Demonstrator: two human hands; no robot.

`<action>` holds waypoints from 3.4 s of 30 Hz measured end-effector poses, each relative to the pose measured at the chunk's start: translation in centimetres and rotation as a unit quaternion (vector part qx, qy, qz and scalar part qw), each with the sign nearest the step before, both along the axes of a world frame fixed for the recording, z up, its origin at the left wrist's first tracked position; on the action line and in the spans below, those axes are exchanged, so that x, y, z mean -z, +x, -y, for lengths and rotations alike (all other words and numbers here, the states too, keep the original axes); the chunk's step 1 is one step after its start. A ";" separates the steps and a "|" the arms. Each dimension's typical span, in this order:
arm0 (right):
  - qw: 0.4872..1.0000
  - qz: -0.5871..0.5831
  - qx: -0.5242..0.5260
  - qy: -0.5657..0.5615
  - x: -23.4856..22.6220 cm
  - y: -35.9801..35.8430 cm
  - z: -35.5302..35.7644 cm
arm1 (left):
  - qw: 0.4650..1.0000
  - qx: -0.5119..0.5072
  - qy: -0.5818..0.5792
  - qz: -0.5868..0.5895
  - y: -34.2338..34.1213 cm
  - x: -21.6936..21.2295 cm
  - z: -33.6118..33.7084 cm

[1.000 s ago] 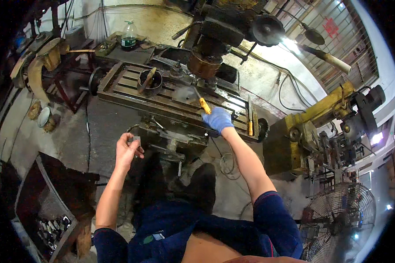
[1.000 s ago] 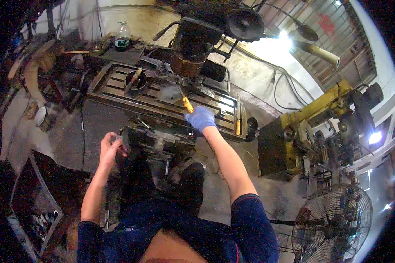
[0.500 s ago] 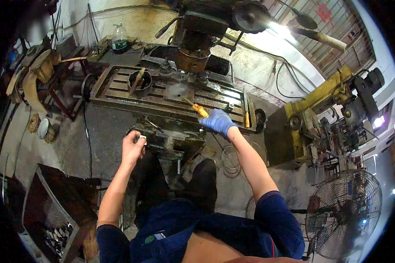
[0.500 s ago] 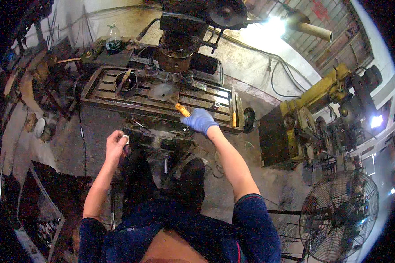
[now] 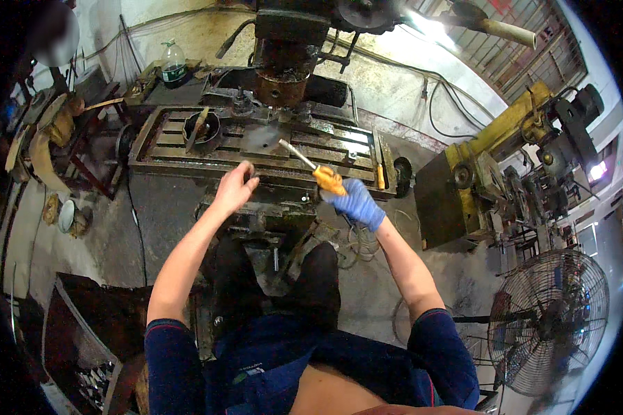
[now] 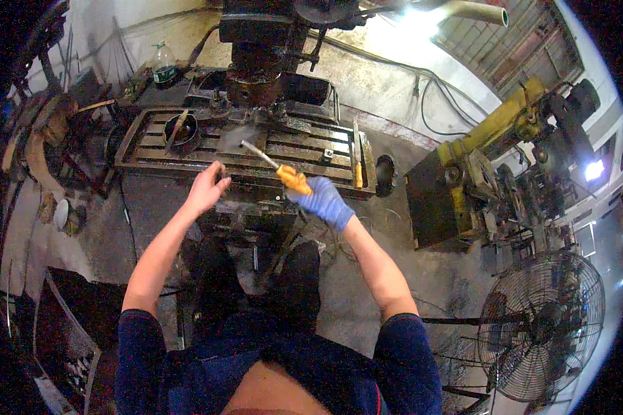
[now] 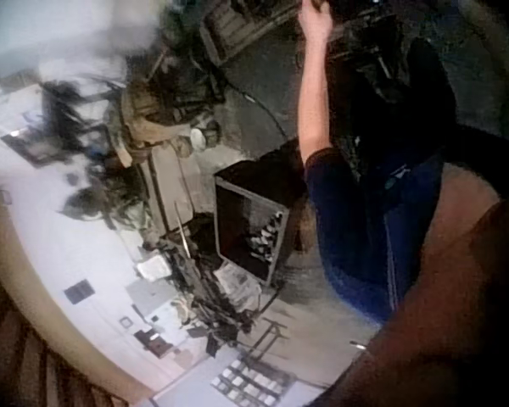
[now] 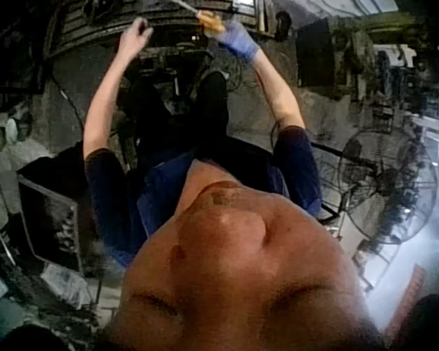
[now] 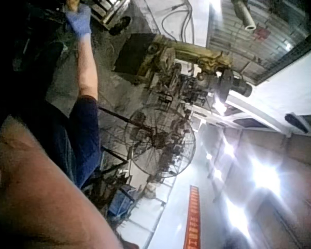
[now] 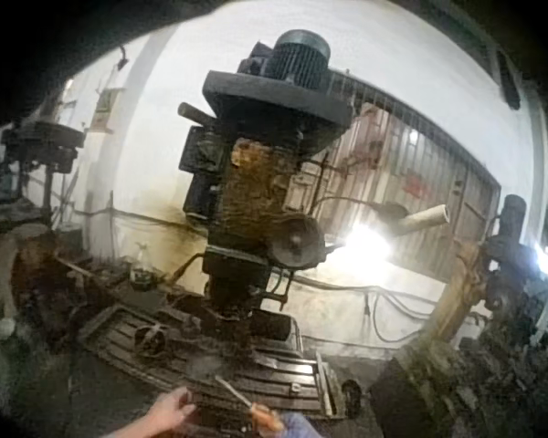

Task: The person deburrs small metal parts with a tool. They pick the parts from a container and place them on the table of a machine.

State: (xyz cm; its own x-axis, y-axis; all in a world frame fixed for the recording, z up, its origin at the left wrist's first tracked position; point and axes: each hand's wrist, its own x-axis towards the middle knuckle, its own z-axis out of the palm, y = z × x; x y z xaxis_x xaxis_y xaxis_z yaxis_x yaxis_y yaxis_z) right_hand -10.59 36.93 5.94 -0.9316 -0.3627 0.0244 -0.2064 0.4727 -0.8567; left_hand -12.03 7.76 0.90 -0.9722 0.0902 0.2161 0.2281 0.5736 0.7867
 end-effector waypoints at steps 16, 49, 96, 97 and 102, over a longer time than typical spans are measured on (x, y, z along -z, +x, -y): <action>0.980 0.037 0.193 0.033 11.9 0.4 -1.5 | 0.973 -0.084 -0.193 -0.096 -8.9 -2.8 -0.9; 0.841 -0.470 0.131 -0.232 -26.2 -4.3 -9.8 | 0.953 -0.169 -0.239 -0.072 -17.3 0.6 -3.1; 0.780 -0.529 0.136 -0.305 -16.9 -0.6 -4.9 | 0.993 -0.089 0.075 -0.003 -0.9 -1.5 6.8; 0.773 -0.531 0.139 -0.319 -16.7 -0.8 -4.7 | 0.993 -0.087 0.081 -0.004 -0.3 -1.0 7.1; 0.763 -0.532 0.116 -0.347 -15.6 -1.2 -5.1 | 0.998 -0.051 0.020 0.021 2.4 -1.7 6.3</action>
